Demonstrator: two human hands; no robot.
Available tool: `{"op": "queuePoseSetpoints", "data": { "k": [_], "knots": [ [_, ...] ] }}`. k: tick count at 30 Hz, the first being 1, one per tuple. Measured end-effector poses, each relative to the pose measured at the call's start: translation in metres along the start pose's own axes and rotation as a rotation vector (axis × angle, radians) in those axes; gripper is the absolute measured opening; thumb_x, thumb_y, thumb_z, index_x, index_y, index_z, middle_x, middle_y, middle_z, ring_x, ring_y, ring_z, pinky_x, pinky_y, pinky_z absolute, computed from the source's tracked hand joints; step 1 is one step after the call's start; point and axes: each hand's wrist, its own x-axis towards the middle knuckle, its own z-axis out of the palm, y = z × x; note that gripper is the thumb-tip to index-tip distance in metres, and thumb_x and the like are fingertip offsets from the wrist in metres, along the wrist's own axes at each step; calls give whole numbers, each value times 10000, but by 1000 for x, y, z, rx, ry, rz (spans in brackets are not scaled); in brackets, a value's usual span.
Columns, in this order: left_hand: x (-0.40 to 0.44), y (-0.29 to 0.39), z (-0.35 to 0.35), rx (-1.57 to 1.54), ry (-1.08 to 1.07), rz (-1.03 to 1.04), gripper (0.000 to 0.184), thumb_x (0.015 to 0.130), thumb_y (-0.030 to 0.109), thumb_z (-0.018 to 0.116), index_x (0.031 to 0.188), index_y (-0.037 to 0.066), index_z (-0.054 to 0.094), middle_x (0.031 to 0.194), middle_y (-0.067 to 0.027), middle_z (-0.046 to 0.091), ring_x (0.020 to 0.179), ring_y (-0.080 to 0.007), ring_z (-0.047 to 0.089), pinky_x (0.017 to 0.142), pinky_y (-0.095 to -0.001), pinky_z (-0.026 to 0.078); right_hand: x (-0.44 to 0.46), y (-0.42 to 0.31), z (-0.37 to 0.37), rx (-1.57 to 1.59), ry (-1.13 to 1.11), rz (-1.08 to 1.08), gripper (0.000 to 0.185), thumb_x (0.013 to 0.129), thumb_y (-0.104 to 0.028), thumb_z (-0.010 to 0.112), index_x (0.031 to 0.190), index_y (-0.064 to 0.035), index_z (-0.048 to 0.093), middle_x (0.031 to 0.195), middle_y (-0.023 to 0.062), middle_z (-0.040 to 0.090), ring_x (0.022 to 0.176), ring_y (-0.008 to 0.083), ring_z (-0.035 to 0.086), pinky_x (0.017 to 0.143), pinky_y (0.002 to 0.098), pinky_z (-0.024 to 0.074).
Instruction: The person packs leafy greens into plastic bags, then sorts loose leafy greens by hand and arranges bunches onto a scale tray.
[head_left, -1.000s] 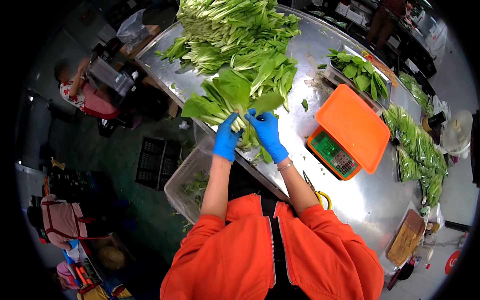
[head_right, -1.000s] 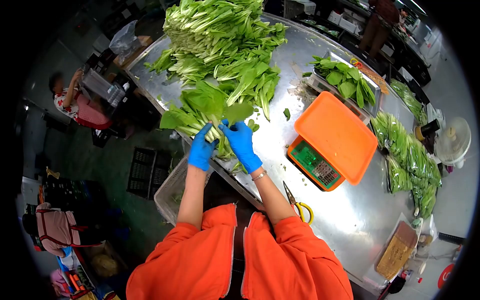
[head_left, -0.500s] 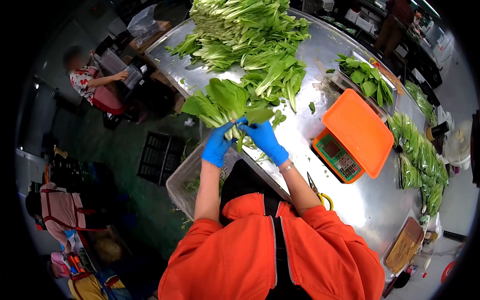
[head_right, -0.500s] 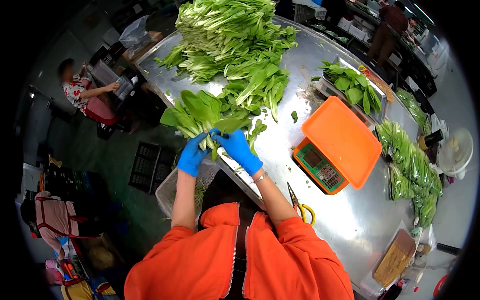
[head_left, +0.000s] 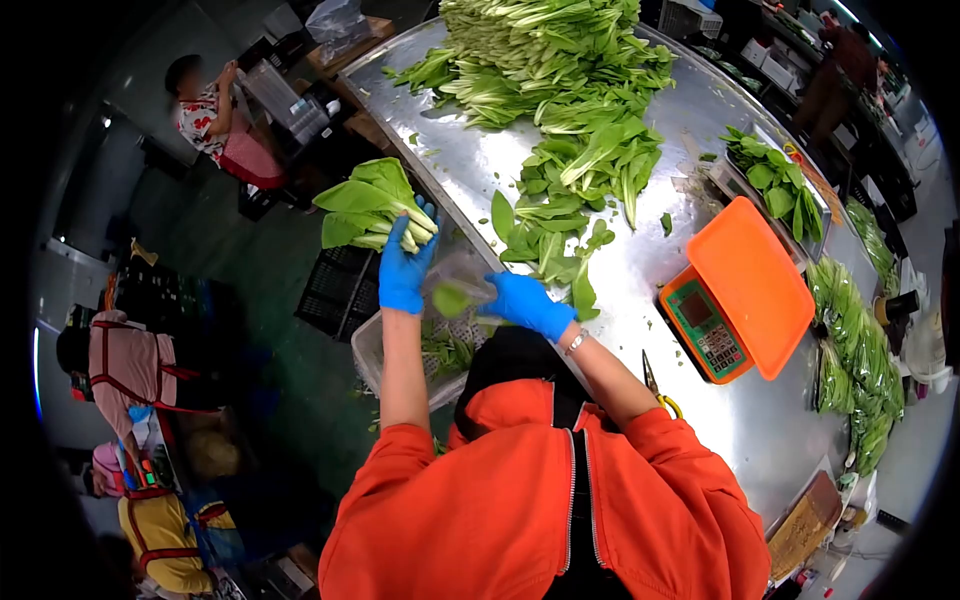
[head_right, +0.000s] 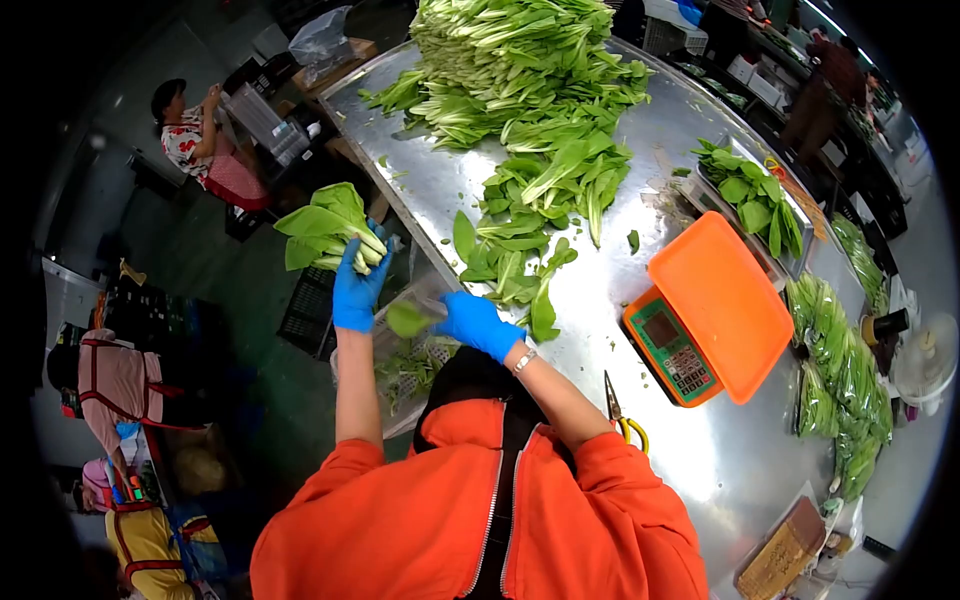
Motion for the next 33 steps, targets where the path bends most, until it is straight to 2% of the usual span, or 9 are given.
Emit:
{"op": "queuePoseSetpoints", "data": {
  "k": [4, 7, 9, 11, 17, 21, 25, 28, 33],
  "knots": [
    [-13, -18, -5, 135, 6, -69, 377, 809, 72, 466, 1167, -2, 375, 1103, -125, 482, 1039, -246, 454, 895, -428, 363, 17, -28, -21, 555, 352, 96, 366, 728, -308, 604, 924, -3, 563, 771, 113, 598, 632, 194, 573, 601, 287, 451],
    [-7, -42, -34, 239, 76, -146, 374, 804, 71, 478, 1160, 7, 386, 1104, -124, 482, 1023, -234, 466, 857, -389, 397, 30, -17, -11, 1034, 187, 204, 329, 745, -287, 590, 916, -6, 567, 742, 104, 596, 557, 171, 556, 550, 279, 443],
    [-20, -51, -27, 275, 155, -109, 371, 797, 57, 487, 1152, 2, 394, 1107, -126, 483, 1003, -224, 481, 819, -356, 418, 27, -14, -5, 939, 300, 211, 290, 750, -267, 582, 929, -39, 569, 676, 111, 587, 492, 193, 546, 487, 291, 430],
    [-31, -55, -27, 338, 157, -65, 334, 765, 60, 553, 1080, 21, 451, 1024, -87, 521, 923, -189, 516, 775, -326, 440, 19, -15, 3, 213, 541, 85, 259, 744, -274, 581, 911, -76, 579, 615, 127, 566, 497, 252, 546, 463, 310, 426],
    [-38, -49, -54, 141, 184, -10, 300, 799, 74, 499, 1076, -19, 431, 995, -103, 521, 891, -200, 512, 832, -352, 423, -4, 6, 15, 225, 261, -33, 232, 759, -319, 537, 801, -91, 547, 601, 160, 533, 541, 318, 530, 489, 385, 423],
    [-34, -32, -66, 36, 280, 130, 281, 823, 96, 474, 1076, -23, 439, 967, -108, 526, 869, -190, 514, 830, -366, 425, -24, 52, -8, 153, 508, 412, 354, 719, -350, 579, 914, -58, 532, 713, 139, 573, 635, 307, 561, 569, 371, 447],
    [-36, -50, -81, 3, 109, -34, 244, 814, 90, 501, 1023, -30, 464, 894, -112, 541, 823, -189, 521, 791, -374, 441, -2, 80, 8, -169, 548, 378, 460, 691, -378, 602, 988, -38, 510, 806, 134, 575, 725, 301, 566, 642, 360, 451],
    [-37, -56, -72, -86, 207, -90, 214, 804, 83, 510, 987, -23, 477, 876, -104, 539, 810, -198, 524, 789, -381, 441, 4, 111, 1, 210, 442, 561, 581, 696, -385, 600, 1119, -22, 437, 956, 161, 547, 861, 270, 546, 698, 324, 445],
    [-37, -58, -77, -68, 137, -95, 259, 796, 75, 509, 1031, -21, 457, 913, -103, 541, 841, -206, 527, 805, -375, 435, -34, 102, -71, 1359, 320, 445, 408, 783, -209, 519, 1159, -85, 420, 956, 20, 537, 828, 114, 534, 682, 257, 446]
  ]
}}
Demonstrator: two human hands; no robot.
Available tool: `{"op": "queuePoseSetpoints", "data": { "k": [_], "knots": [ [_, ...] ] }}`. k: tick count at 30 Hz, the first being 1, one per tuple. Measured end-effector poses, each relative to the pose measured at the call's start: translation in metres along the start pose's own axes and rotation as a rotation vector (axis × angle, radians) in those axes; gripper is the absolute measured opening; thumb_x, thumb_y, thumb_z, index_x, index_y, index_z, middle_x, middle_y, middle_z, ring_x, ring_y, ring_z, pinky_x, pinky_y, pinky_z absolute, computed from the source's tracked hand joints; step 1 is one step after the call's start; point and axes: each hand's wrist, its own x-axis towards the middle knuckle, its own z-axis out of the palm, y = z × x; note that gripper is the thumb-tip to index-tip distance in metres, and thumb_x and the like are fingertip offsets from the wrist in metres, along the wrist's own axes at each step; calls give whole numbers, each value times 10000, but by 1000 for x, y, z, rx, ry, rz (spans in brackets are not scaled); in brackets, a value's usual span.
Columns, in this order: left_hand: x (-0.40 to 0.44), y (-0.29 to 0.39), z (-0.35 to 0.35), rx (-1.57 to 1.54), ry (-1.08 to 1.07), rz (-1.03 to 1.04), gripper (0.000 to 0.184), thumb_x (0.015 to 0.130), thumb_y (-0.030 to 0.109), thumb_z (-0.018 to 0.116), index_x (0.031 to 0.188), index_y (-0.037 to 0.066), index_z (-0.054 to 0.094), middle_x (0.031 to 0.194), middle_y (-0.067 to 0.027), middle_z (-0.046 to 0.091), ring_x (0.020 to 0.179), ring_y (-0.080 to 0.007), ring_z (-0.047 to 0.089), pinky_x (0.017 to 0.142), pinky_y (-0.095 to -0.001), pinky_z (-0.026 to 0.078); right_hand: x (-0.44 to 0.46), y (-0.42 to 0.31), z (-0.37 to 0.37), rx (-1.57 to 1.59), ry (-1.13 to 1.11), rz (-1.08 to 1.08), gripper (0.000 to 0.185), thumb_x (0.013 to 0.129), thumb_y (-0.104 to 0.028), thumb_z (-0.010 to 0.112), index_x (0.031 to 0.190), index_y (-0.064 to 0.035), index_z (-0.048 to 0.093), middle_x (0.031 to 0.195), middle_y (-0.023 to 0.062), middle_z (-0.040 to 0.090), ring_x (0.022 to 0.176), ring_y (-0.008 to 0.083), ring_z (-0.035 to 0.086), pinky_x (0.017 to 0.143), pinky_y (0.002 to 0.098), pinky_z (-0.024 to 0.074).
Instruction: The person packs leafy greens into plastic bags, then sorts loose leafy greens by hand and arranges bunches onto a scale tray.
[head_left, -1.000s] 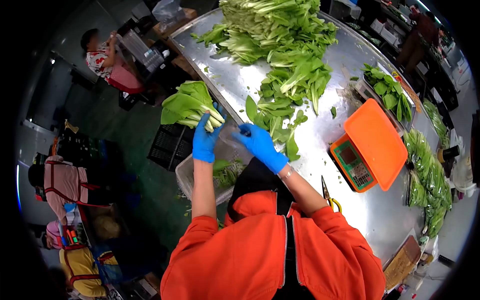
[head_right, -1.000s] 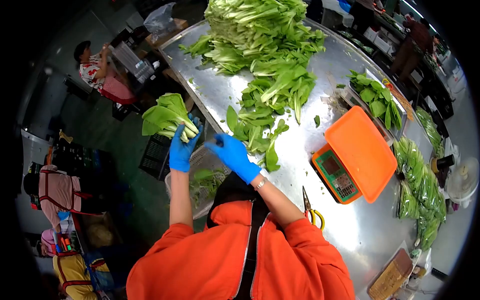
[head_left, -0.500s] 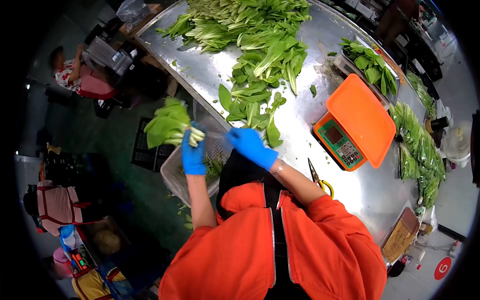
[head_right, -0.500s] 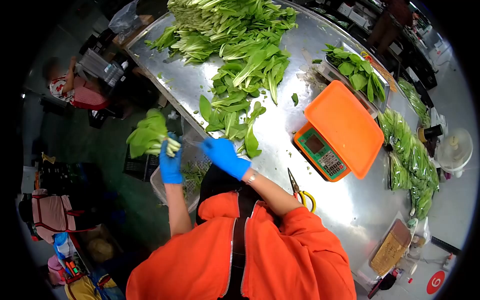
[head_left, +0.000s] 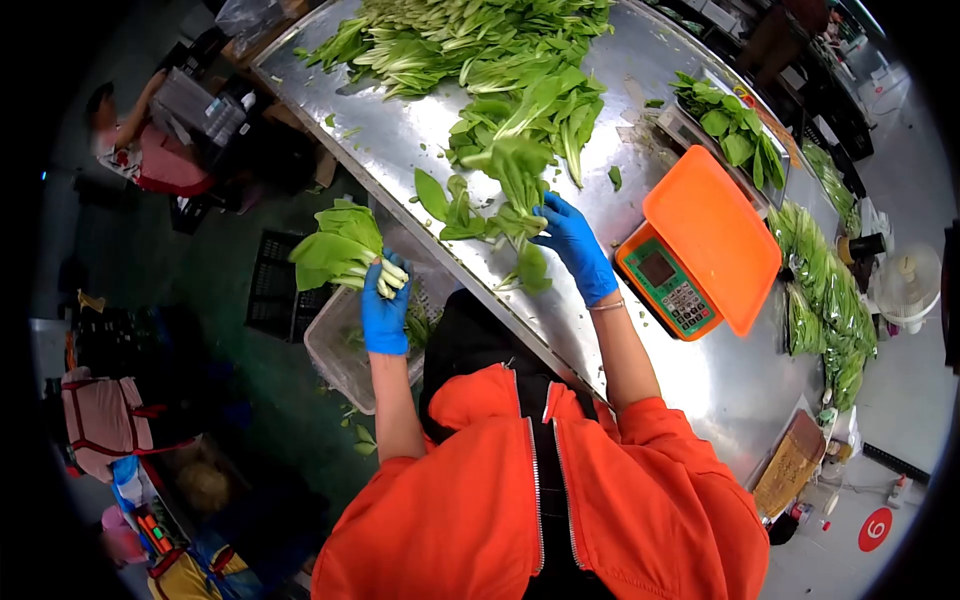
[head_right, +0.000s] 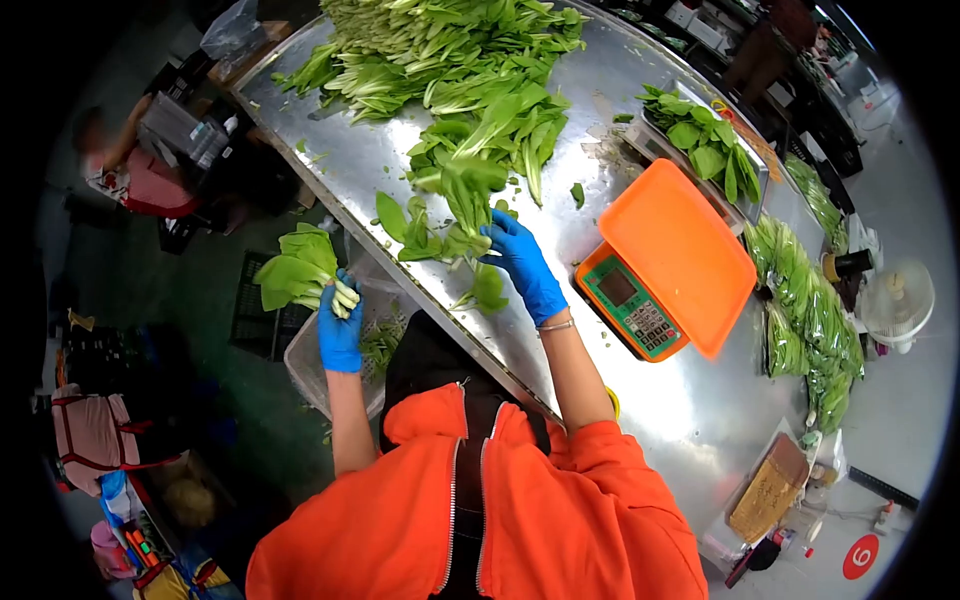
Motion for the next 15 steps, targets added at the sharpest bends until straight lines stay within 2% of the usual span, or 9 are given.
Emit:
{"op": "queuePoseSetpoints", "data": {
  "k": [2, 3, 5, 6, 8, 9, 12, 13, 15],
  "knots": [
    [1, -7, 3, 29, 20, -35, 347, 790, 75, 509, 1110, -14, 408, 1028, -117, 522, 927, -225, 519, 812, -381, 431, 3, 7, -10, -73, 40, 8, 399, 767, -179, 526, 1139, -69, 432, 980, 34, 536, 812, 124, 539, 679, 264, 450],
    [2, -11, 7, 26, 7, -41, 347, 790, 75, 509, 1110, -14, 408, 1028, -117, 522, 927, -225, 519, 812, -381, 431, 4, 10, -16, -77, 45, -5, 399, 767, -179, 526, 1139, -69, 432, 980, 34, 536, 812, 124, 539, 679, 264, 450],
    [0, -20, 15, 118, -20, -63, 381, 820, 90, 456, 1174, -3, 349, 1135, -123, 471, 994, -240, 496, 797, -382, 449, 6, 22, -29, 101, 2, 24, 365, 764, -168, 520, 1108, -66, 454, 979, 48, 536, 787, 129, 548, 652, 257, 455],
    [-6, -24, 13, 120, -12, -71, 381, 820, 90, 456, 1174, -3, 349, 1135, -123, 471, 994, -240, 496, 797, -382, 449, 9, 36, -41, 104, 11, 31, 365, 764, -168, 520, 1108, -66, 454, 979, 48, 536, 787, 129, 548, 652, 257, 455],
    [-6, -28, 16, 129, -60, -146, 415, 835, 120, 426, 1213, 9, 298, 1181, -136, 430, 1039, -268, 464, 795, -412, 453, 24, 52, -61, 90, -61, 29, 311, 793, -174, 482, 1072, -35, 476, 975, 38, 546, 830, 156, 548, 728, 297, 462],
    [2, -31, 21, 127, -99, -173, 432, 842, 135, 411, 1233, 15, 272, 1204, -142, 409, 1061, -282, 448, 795, -427, 455, 17, 46, -56, 208, 22, 123, 294, 815, -197, 452, 1070, -53, 481, 978, 45, 552, 845, 168, 547, 746, 324, 461],
    [2, -32, 22, 116, -156, -243, 477, 822, 130, 457, 1239, 21, 254, 1188, -138, 423, 1054, -278, 457, 813, -429, 446, -3, 26, -35, 392, 21, 125, 286, 808, -269, 476, 1030, -90, 501, 975, 41, 540, 823, 162, 535, 749, 325, 466],
    [-1, -34, 26, 120, -115, -228, 486, 817, 129, 466, 1243, 30, 254, 1190, -140, 420, 1056, -276, 456, 803, -432, 454, 1, 36, -43, 390, 2, 112, 292, 807, -293, 490, 1026, -100, 496, 993, 38, 533, 872, 167, 521, 752, 340, 461],
    [-2, -36, 30, 110, -95, -223, 468, 825, 130, 453, 1238, 17, 263, 1187, -140, 423, 1039, -274, 468, 781, -429, 465, 3, 40, -45, 402, 20, 130, 293, 804, -277, 498, 1039, -102, 488, 1007, 40, 525, 873, 170, 522, 751, 340, 462]
  ]
}}
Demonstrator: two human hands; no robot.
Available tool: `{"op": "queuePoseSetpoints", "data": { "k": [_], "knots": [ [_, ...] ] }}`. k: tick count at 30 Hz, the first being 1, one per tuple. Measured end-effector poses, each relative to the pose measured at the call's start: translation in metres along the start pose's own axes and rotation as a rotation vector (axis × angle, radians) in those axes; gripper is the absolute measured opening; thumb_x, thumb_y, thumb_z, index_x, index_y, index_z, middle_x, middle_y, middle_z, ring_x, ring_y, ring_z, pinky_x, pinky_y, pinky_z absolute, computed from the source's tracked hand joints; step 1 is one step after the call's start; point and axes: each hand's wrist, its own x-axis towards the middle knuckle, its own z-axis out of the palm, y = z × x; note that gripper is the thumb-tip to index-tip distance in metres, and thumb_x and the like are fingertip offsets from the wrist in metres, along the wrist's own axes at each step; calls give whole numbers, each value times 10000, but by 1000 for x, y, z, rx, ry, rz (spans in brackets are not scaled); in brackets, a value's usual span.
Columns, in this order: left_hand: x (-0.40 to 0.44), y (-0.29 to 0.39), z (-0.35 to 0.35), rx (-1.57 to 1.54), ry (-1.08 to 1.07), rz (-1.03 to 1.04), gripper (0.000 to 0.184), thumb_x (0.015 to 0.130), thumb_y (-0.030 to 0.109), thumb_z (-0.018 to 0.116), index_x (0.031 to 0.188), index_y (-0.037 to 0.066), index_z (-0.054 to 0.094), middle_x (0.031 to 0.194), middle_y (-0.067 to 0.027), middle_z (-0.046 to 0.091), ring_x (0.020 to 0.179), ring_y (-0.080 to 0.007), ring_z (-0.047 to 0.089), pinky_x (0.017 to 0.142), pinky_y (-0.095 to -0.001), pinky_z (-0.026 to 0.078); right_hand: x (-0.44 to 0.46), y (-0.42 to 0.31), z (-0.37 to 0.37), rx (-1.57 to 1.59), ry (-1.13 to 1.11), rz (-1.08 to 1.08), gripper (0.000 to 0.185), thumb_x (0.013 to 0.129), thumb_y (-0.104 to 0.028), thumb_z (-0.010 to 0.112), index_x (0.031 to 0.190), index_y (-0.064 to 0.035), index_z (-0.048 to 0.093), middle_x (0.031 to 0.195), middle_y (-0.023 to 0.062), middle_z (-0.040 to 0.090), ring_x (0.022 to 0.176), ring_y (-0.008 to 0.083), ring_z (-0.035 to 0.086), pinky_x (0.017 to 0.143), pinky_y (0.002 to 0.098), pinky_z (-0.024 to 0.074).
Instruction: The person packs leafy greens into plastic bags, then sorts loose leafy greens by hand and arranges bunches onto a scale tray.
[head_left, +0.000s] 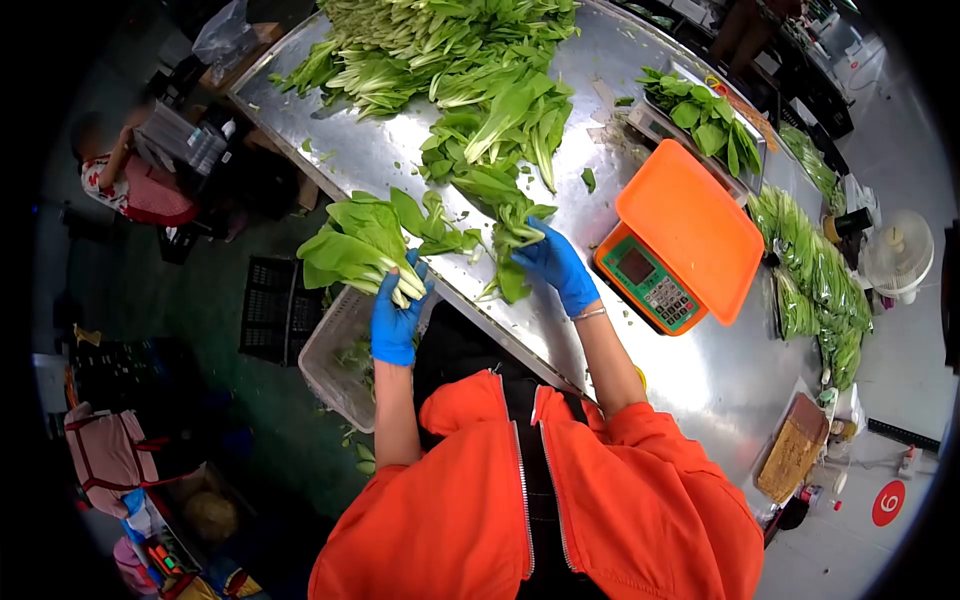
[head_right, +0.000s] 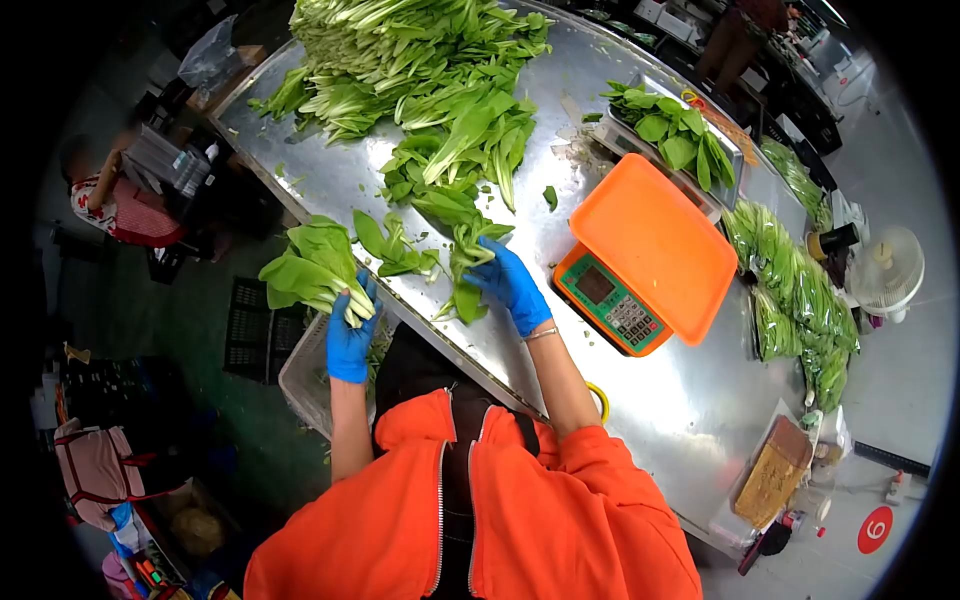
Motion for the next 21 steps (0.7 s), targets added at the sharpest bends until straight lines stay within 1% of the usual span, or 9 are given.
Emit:
{"op": "queuePoseSetpoints", "data": {
  "k": [3, 7, 9, 11, 13, 15, 17, 20, 21],
  "knots": [
    [1, 3, -9, -10, 58, 34, 450, 818, 130, 468, 1217, 20, 291, 1155, -129, 452, 992, -265, 497, 732, -417, 486, 7, 11, 7, -30, 21, -22, 307, 790, -215, 519, 1066, -93, 461, 1016, 39, 521, 870, 174, 526, 745, 347, 463],
    [-10, 21, -7, 32, -36, 164, 441, 800, 136, 507, 1186, 36, 321, 1090, -114, 501, 909, -248, 532, 673, -397, 497, 21, 47, 70, -798, -123, -393, 317, 764, -152, 541, 1054, -32, 493, 939, 58, 541, 889, 130, 516, 718, 261, 449],
    [-14, 35, -9, 8, -96, 175, 456, 799, 142, 510, 1195, 43, 309, 1101, -122, 489, 901, -247, 536, 658, -394, 492, -8, 46, 115, -1029, -307, -275, 372, 758, -180, 550, 1076, -1, 478, 963, 107, 544, 884, 168, 528, 730, 263, 441],
    [-18, 50, -6, -34, -104, 285, 457, 799, 141, 509, 1198, 51, 304, 1115, -121, 474, 882, -244, 542, 644, -397, 491, -5, 53, 104, -1148, -232, -309, 505, 733, -259, 589, 1129, 13, 431, 1027, 149, 524, 911, 225, 521, 758, 311, 433],
    [-18, 57, -11, -29, -120, 330, 447, 802, 138, 504, 1195, 53, 306, 1116, -117, 469, 853, -232, 539, 656, -387, 485, -9, 44, 74, -1560, 378, -693, 718, 666, -370, 638, 1207, -6, 338, 1133, 189, 445, 975, 295, 474, 800, 367, 408],
    [-23, 60, -18, -37, -154, 325, 435, 803, 138, 505, 1184, 40, 318, 1104, -113, 475, 839, -218, 522, 688, -372, 471, -14, 36, 55, -1728, 527, -513, 904, 591, -468, 663, 1250, -11, 245, 1206, 215, 354, 1024, 343, 419, 820, 396, 389],
    [-19, 59, -29, 2, -156, 309, 393, 798, 118, 506, 1149, 17, 361, 1052, -111, 495, 835, -206, 508, 727, -362, 456, -3, 38, 48, -1777, 537, -457, 960, 575, -485, 665, 1259, 5, 203, 1167, 247, 356, 974, 364, 429, 778, 406, 403],
    [7, 43, -6, 218, 224, 234, 347, 773, 89, 525, 1087, -14, 422, 937, -114, 523, 834, -186, 517, 759, -364, 447, 23, 37, 64, -1631, 557, -488, 995, 550, -476, 678, 1260, 13, 183, 1152, 224, 364, 922, 348, 443, 736, 406, 424],
    [27, 33, 3, 200, 234, 279, 311, 748, 85, 554, 1028, -15, 465, 937, -110, 528, 836, -187, 520, 744, -338, 447, 33, 39, 70, -1639, 532, -520, 968, 563, -450, 679, 1264, -3, 184, 1131, 220, 376, 914, 348, 446, 723, 405, 429]
  ]
}}
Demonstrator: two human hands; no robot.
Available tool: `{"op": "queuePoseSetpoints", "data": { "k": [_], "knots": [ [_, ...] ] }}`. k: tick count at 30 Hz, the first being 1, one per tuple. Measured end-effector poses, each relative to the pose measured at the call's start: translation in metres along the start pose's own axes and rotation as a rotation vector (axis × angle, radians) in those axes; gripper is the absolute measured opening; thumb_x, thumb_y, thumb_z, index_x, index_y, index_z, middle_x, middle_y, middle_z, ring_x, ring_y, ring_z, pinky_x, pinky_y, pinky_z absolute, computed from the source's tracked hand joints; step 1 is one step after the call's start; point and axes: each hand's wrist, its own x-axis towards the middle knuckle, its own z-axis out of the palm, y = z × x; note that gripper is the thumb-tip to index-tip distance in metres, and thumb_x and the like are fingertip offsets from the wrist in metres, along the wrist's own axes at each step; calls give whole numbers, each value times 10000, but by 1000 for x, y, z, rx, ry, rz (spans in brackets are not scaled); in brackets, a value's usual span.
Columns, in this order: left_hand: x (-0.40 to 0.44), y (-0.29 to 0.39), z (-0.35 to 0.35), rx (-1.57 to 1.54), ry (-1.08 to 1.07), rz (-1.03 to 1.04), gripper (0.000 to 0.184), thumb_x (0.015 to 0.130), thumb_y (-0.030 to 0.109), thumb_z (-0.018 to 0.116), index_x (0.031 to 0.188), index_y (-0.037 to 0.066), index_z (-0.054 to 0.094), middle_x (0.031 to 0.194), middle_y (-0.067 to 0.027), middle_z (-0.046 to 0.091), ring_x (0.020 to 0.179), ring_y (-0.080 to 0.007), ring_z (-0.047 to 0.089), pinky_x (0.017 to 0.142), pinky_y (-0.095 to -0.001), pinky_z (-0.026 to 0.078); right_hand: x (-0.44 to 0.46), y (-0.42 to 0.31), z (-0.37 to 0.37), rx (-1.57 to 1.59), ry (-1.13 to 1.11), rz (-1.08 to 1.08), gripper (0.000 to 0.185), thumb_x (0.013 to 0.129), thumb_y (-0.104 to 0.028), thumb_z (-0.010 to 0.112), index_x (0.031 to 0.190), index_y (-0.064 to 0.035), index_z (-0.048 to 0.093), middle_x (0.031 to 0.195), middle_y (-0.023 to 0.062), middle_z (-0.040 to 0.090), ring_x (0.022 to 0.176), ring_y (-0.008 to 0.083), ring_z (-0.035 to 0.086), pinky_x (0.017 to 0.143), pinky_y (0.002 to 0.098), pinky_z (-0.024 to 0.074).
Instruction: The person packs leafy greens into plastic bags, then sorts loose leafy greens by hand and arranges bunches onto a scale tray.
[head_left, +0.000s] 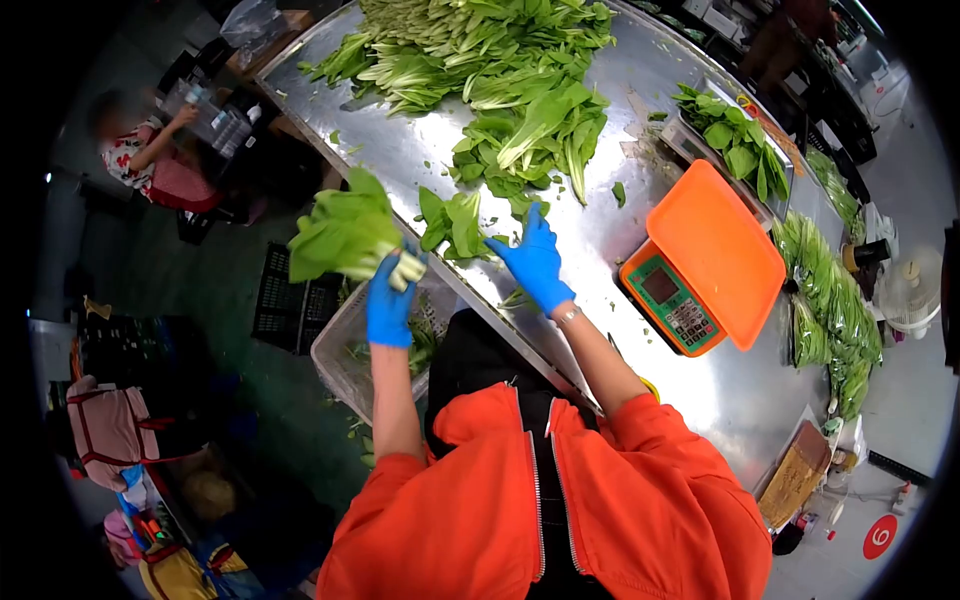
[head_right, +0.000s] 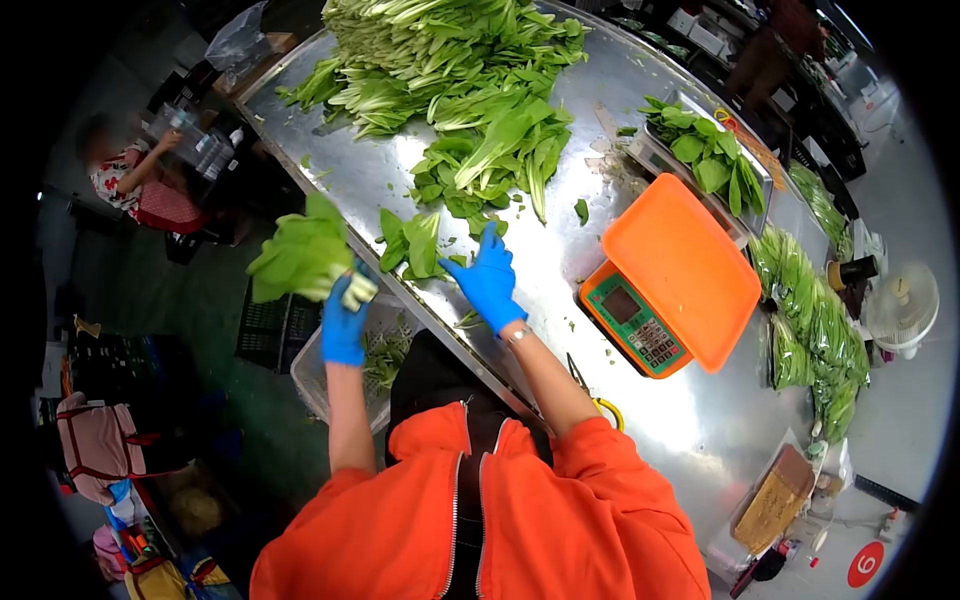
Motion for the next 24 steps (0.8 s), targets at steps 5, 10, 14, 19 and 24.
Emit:
{"op": "queuePoseSetpoints", "data": {
  "k": [5, 10, 14, 19, 24],
  "knots": [
    [63, -29, 13, -20, -10, -29, 262, 749, 65, 529, 992, -21, 483, 1003, -111, 521, 950, -208, 507, 767, -349, 443, 18, -4, 4, -53, -171, -16, 774, 627, -291, 664, 1266, -153, 251, 1086, 215, 415, 928, 356, 451, 707, 418, 435],
    [31, -19, 30, -96, -166, 17, 373, 788, 66, 471, 1132, -18, 354, 1137, -130, 455, 1067, -277, 433, 870, -455, 390, 46, -16, 8, -32, 77, -268, 503, 651, -119, 588, 1132, -160, 445, 1110, 171, 422, 956, 328, 446, 710, 408, 422],
    [28, -15, 5, -230, -129, -17, 364, 802, 95, 478, 1129, -20, 366, 1144, -127, 449, 1082, -250, 414, 874, -418, 388, 85, -17, 47, -217, 82, -685, 376, 638, -77, 534, 1009, -137, 530, 1088, 153, 452, 958, 304, 457, 695, 388, 414],
    [18, -1, -13, -398, -68, 13, 298, 800, 67, 491, 1080, -14, 435, 1004, -97, 533, 887, -196, 526, 816, -375, 430, 86, -7, 28, 176, -104, -399, 157, 690, -85, 519, 834, -100, 581, 849, 104, 542, 835, 275, 502, 680, 350, 420],
    [15, -10, -9, -370, -48, 9, 276, 807, 62, 480, 1067, -25, 449, 948, -108, 548, 860, -196, 531, 816, -381, 437, 67, -1, 34, -133, -103, -620, 256, 665, -102, 551, 921, -106, 566, 793, 109, 529, 786, 262, 515, 679, 359, 429]
  ]
}}
